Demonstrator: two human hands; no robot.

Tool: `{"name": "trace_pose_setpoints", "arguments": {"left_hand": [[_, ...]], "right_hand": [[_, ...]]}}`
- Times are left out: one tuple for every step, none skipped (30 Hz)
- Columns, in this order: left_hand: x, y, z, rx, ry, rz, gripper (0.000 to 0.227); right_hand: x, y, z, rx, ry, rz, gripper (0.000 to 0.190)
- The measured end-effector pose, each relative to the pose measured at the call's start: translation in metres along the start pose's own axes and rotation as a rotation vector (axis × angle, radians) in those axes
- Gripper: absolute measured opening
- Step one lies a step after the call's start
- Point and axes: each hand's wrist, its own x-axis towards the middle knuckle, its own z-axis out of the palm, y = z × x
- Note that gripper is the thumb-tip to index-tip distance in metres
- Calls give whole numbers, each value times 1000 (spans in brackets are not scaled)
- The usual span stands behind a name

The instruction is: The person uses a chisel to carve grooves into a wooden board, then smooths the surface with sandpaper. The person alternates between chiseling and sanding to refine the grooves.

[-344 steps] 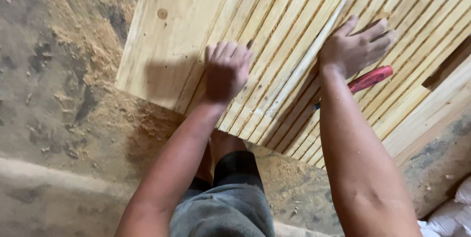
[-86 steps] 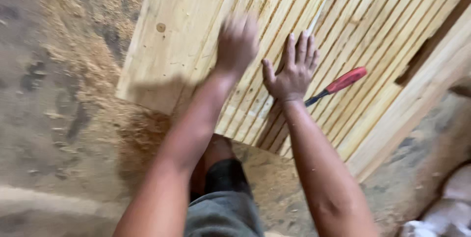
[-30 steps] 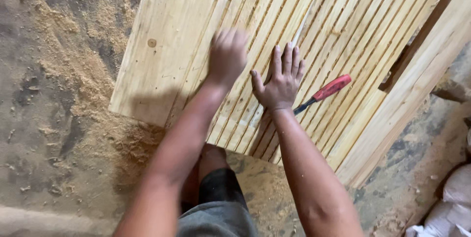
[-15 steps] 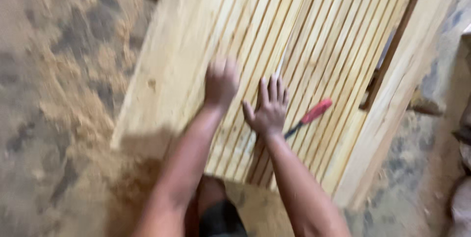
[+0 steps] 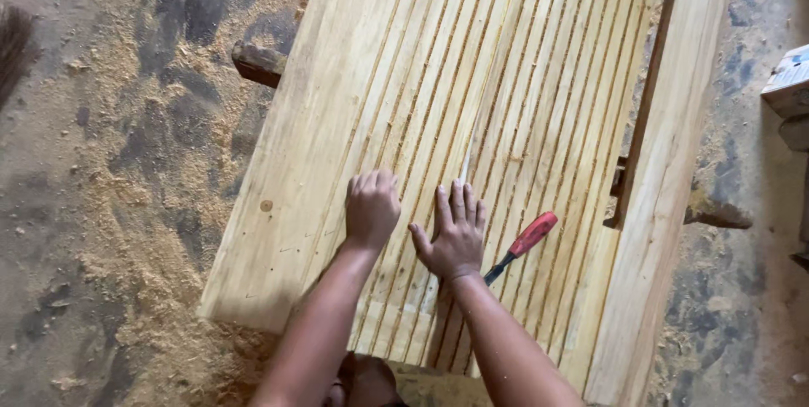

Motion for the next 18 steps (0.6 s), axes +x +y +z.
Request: {"name": "trace_pose_setpoints", "arguments": {"left_hand": [[-4,-3,2,-7,-3,6,8],[-29,-6,-6,-11,-15,-4,7],[-50,-12,-11,-15,-26,-13,6],[-86,-14,-23,0,-48,-35,5],[-120,-14,-39,15,-71,-56,4],[-142,-10,-50,29,-76,-75,2],[-155,-6,-60,45,-65,-62,3],[-143,-8,-57,58,-37,-23,4],[-125,-9,-54,70,-10,17,5],[-103,-7,-46,-3,-55,-21,5],[-84,-6,-41,48,-20,140,13],[-55,-3,-26,-28,-7,55,4],[-30,-3,-16,15,-29,46,4],[-14,-2,-7,57,-48,29,5],[-7,0,-2,29,-32,4,3],[-10,0,-3,8,-25,-22,5],[-19,0,-9,-13,-17,-47,9],[-35,-2,-18,-15,-17,-29,8]], "right_hand": [[11,3,3,-1,2,0,85],[12,5,4,2,-13,-3,85],[16,9,6,-39,5,-30,83],[4,8,8,-69,-18,-51,81],[-7,8,9,-36,-41,-33,82],[-10,10,9,-7,-50,-25,83],[-15,11,8,4,-78,-23,84],[-8,12,9,10,-75,-17,85],[-2,11,10,16,-72,-11,85],[5,14,10,20,-74,-9,85],[2,11,9,24,-77,-7,85],[-1,8,8,23,-72,4,86],[-2,7,7,21,-68,3,85],[-4,7,6,18,-69,-6,85],[-5,9,5,14,-70,-15,85],[-8,7,6,25,-72,-11,85],[-11,6,5,37,-75,-7,85],[-5,8,6,47,-64,-16,85]]}}
